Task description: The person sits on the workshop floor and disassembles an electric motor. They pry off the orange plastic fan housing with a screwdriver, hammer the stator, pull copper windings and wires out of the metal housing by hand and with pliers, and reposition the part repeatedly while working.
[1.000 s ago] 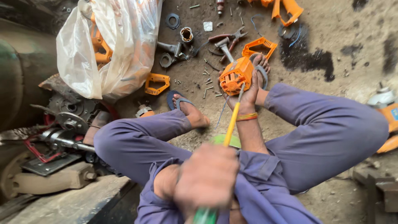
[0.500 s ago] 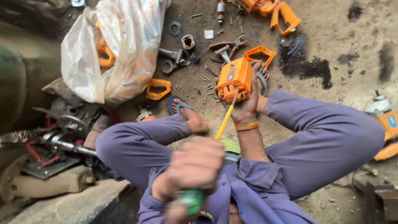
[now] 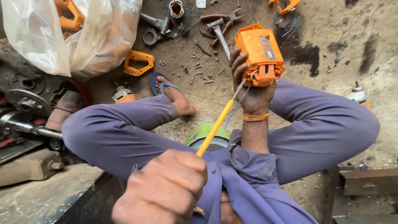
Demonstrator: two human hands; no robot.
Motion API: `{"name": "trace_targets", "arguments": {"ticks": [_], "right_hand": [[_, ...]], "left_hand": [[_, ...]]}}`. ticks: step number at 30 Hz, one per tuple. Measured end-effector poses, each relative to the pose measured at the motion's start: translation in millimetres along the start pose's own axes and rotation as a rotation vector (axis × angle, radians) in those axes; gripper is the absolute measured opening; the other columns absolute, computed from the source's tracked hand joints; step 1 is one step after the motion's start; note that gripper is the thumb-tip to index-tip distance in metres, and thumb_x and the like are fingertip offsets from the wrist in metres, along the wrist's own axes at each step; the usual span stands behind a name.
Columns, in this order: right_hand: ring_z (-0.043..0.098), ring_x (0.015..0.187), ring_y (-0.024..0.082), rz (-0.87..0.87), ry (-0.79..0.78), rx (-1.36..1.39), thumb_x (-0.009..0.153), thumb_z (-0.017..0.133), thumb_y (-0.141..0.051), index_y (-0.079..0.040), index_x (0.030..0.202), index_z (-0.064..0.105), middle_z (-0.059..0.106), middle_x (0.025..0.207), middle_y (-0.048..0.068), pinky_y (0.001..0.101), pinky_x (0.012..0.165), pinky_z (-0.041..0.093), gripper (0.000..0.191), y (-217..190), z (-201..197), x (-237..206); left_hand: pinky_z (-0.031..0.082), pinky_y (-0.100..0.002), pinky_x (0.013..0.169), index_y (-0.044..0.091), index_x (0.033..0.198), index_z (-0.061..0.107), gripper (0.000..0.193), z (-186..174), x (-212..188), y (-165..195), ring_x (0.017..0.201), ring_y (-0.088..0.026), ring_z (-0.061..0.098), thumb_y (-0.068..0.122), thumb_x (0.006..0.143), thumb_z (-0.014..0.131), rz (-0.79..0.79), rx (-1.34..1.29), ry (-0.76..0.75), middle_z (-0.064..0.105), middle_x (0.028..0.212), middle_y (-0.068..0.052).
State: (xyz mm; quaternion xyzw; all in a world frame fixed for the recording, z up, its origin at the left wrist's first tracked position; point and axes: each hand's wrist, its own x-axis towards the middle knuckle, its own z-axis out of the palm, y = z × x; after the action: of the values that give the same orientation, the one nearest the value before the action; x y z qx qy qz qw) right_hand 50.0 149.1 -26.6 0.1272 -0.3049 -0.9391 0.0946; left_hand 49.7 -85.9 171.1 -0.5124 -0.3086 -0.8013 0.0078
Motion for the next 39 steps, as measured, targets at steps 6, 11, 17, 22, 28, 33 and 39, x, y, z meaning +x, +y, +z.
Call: {"name": "trace_targets", "arguments": {"ticks": [6,11,17,22,28,33,39], "right_hand": [[0.056,0.130,0.028,0.000,-0.156,-0.145,0.094,0.076,-0.025,0.002,0.156,0.032,0.045,0.148,0.018,0.0429,0.113,0.054,0.080,8.6,6.0,-5.7],[0.056,0.130,0.028,-0.008,-0.166,-0.140,0.091,0.076,-0.026,0.000,0.156,0.032,0.045,0.148,0.018,0.0437,0.113,0.053,0.082,19.5,13.1,-8.1],[0.057,0.128,0.029,-0.064,-0.209,-0.407,0.093,0.078,-0.047,-0.001,0.155,0.035,0.047,0.145,0.019,0.0426,0.109,0.056,0.088,32.7,23.1,-7.5],[0.066,0.113,0.034,-0.467,-0.239,-1.159,0.091,0.078,-0.039,-0.004,0.150,0.041,0.053,0.140,0.026,0.0430,0.083,0.061,0.077,41.0,28.2,-17.5],[0.064,0.106,0.033,-0.724,-0.160,-1.994,0.077,0.087,-0.011,-0.002,0.144,0.043,0.062,0.118,0.024,0.0461,0.098,0.055,0.080,63.8,42.8,-31.3],[0.050,0.141,0.027,-0.877,-0.511,-1.672,0.102,0.075,-0.012,-0.020,0.145,0.046,0.053,0.145,0.015,0.0464,0.128,0.036,0.052,74.2,32.5,-23.2],[0.043,0.148,0.031,-0.881,-0.539,-1.615,0.106,0.067,-0.016,-0.021,0.140,0.050,0.050,0.153,0.016,0.0507,0.129,0.032,0.038,59.4,21.1,-18.2]], "left_hand": [[0.034,-0.037,0.050,0.007,0.068,0.042,0.029,-15.4,-1.7,35.4,0.052,-0.019,0.047,0.009,0.097,0.047,0.039,0.055,0.154,0.048,0.063,-0.006],[0.037,-0.036,0.055,0.007,0.077,0.046,0.024,-25.8,-8.4,52.5,0.059,-0.018,0.048,0.015,0.100,0.046,0.038,0.129,0.236,0.051,0.071,-0.006],[0.041,-0.034,0.062,0.008,0.087,0.051,0.024,-30.2,-24.0,45.2,0.066,-0.016,0.050,0.024,0.104,0.043,0.008,0.189,0.314,0.054,0.080,-0.006],[0.044,-0.033,0.067,0.008,0.096,0.054,0.028,-39.8,-46.4,29.2,0.072,-0.015,0.052,0.030,0.107,0.042,0.042,0.307,0.518,0.057,0.088,-0.006],[0.047,-0.031,0.074,0.009,0.107,0.059,0.036,-144.2,-114.8,-138.9,0.080,-0.013,0.054,0.039,0.111,0.040,-0.615,0.628,1.030,0.060,0.097,-0.005],[0.051,-0.034,0.097,0.006,0.128,0.055,0.040,-150.1,-145.4,-196.7,0.113,-0.017,0.062,0.039,0.108,0.046,-0.878,0.872,0.804,0.062,0.123,-0.008],[0.054,-0.037,0.105,-0.003,0.133,0.061,0.063,-76.2,-80.2,-148.7,0.114,-0.022,0.069,0.050,0.113,0.034,-0.973,-0.317,0.685,0.070,0.121,-0.013]]}}
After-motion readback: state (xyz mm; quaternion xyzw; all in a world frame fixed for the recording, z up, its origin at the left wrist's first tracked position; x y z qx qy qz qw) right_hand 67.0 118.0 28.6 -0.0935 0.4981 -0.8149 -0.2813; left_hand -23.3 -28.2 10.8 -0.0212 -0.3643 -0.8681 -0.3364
